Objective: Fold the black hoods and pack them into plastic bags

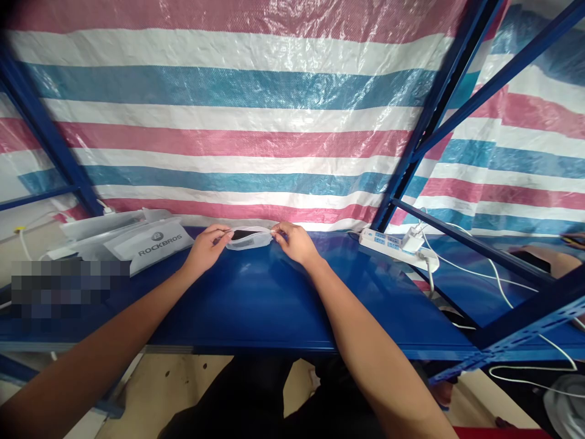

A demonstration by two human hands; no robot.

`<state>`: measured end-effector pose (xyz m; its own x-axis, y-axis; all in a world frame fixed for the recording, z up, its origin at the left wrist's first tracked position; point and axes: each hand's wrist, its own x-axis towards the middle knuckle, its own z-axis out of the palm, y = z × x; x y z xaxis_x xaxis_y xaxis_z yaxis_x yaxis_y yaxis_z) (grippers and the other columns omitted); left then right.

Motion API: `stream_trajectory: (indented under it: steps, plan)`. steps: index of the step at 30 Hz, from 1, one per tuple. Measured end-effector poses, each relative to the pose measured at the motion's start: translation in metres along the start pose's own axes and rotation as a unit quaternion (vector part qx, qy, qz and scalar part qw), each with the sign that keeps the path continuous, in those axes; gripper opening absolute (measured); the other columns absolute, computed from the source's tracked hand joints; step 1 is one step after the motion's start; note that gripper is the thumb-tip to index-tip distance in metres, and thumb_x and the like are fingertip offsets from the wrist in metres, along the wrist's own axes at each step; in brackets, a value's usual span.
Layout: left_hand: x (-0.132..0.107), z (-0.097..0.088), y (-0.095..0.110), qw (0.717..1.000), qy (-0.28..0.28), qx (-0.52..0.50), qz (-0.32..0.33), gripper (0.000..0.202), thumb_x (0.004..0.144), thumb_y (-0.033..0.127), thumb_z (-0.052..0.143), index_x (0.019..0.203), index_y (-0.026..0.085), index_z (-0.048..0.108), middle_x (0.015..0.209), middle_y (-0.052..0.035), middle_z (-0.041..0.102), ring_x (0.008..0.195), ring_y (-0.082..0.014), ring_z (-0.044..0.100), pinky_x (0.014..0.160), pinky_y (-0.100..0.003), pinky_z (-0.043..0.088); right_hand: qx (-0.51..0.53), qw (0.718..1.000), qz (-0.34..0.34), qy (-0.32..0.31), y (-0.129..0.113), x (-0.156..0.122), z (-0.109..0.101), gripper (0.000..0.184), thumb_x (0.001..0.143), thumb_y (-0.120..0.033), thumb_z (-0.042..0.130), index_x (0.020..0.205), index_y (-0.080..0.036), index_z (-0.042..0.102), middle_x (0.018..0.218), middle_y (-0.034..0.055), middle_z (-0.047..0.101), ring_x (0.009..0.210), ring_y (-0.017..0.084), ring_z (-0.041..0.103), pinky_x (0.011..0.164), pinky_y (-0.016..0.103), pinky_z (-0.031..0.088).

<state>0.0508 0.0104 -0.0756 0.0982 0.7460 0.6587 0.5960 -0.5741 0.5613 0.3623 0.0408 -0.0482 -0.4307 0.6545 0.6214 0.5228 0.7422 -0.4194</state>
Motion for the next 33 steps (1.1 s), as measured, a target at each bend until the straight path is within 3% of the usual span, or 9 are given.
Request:
stream_trajectory:
  steps: [3,7,10,15,20,23,26,29,33]
  plan:
    - [-0.003,0.004,0.004,1.000,0.011,0.020,0.018,0.026,0.103,0.041,0.064,0.116,0.024,0.078,0.129,-0.0096,0.073,0.115,-0.0272,0.073,0.095,-0.039,0.064,-0.017,0.999,-0.047,0.013,-0.009,-0.001,-0.001,0.025,0.109,-0.037,0.064,0.125,-0.024,0.079,0.128,0.0125,0.080,0.118,0.032,0.076,0.106,0.047,0.058]
    - [-0.008,0.010,0.011,0.993,0.019,0.073,0.087,0.040,0.098,0.025,0.064,0.137,0.025,0.068,0.140,-0.0118,0.065,0.135,-0.0309,0.063,0.120,-0.050,0.053,-0.016,0.992,-0.123,-0.004,-0.026,-0.001,0.005,0.029,0.112,-0.031,0.057,0.128,-0.027,0.081,0.156,0.0122,0.066,0.146,0.033,0.063,0.119,0.051,0.054]
    - [-0.012,0.014,0.021,0.986,0.023,0.107,0.125,0.048,0.097,0.021,0.064,0.145,0.025,0.063,0.146,-0.0135,0.062,0.139,-0.0328,0.060,0.123,-0.055,0.048,-0.058,0.987,-0.149,-0.029,-0.035,-0.001,0.017,0.028,0.110,-0.026,0.061,0.130,-0.026,0.081,0.167,0.0114,0.055,0.154,0.034,0.054,0.126,0.056,0.048]
    - [-0.018,0.018,0.039,0.978,-0.023,0.107,0.176,0.050,0.102,0.024,0.063,0.152,0.030,0.061,0.148,-0.0123,0.064,0.142,-0.0347,0.060,0.123,-0.058,0.048,-0.173,0.982,-0.080,-0.016,-0.043,-0.004,0.042,0.051,0.087,-0.026,0.090,0.136,-0.022,0.074,0.171,0.0177,0.046,0.153,0.046,0.047,0.121,0.067,0.051]
    - [-0.020,0.013,0.046,0.970,-0.071,0.064,0.222,0.058,0.107,0.037,0.061,0.164,0.032,0.050,0.156,-0.0129,0.062,0.147,-0.0350,0.057,0.126,-0.057,0.046,-0.219,0.975,-0.028,-0.014,-0.043,-0.003,0.047,0.035,0.084,-0.014,0.086,0.116,-0.024,0.077,0.143,0.0166,0.068,0.127,0.039,0.064,0.100,0.055,0.063]
    - [-0.019,0.009,0.040,0.986,0.013,0.047,0.158,0.072,0.109,0.046,0.058,0.173,0.028,0.030,0.169,-0.0163,0.050,0.158,-0.0377,0.045,0.131,-0.061,0.038,-0.155,0.988,0.011,0.028,-0.041,0.000,0.041,0.032,0.084,-0.020,0.084,0.115,-0.024,0.078,0.126,0.0147,0.074,0.113,0.036,0.070,0.094,0.049,0.064]
    - [-0.015,0.008,0.027,0.994,0.069,-0.032,0.075,0.076,0.110,0.055,0.055,0.175,0.027,0.024,0.174,-0.0179,0.043,0.159,-0.0358,0.045,0.128,-0.057,0.042,0.039,0.996,0.059,0.057,-0.040,0.003,0.035,0.034,0.084,-0.033,0.088,0.115,-0.024,0.079,0.116,0.0102,0.079,0.102,0.032,0.075,0.091,0.045,0.064]
    - [-0.012,0.012,0.015,0.989,-0.018,-0.144,-0.012,0.065,0.110,0.062,0.052,0.163,0.026,0.050,0.159,-0.0148,0.063,0.143,-0.0329,0.063,0.115,-0.046,0.055,0.266,0.957,0.115,0.009,-0.041,0.003,0.036,0.039,0.081,-0.044,0.092,0.113,-0.024,0.082,0.108,0.0057,0.083,0.096,0.030,0.078,0.089,0.043,0.065]
    - [-0.011,0.022,0.011,0.968,-0.053,-0.204,-0.134,0.062,0.104,0.075,0.054,0.111,0.019,0.080,0.108,-0.0085,0.082,0.106,-0.0306,0.076,0.093,-0.037,0.060,0.419,0.888,0.189,-0.017,-0.044,0.002,0.044,0.042,0.076,-0.048,0.096,0.107,-0.023,0.084,0.108,0.0054,0.084,0.096,0.026,0.079,0.090,0.039,0.065]
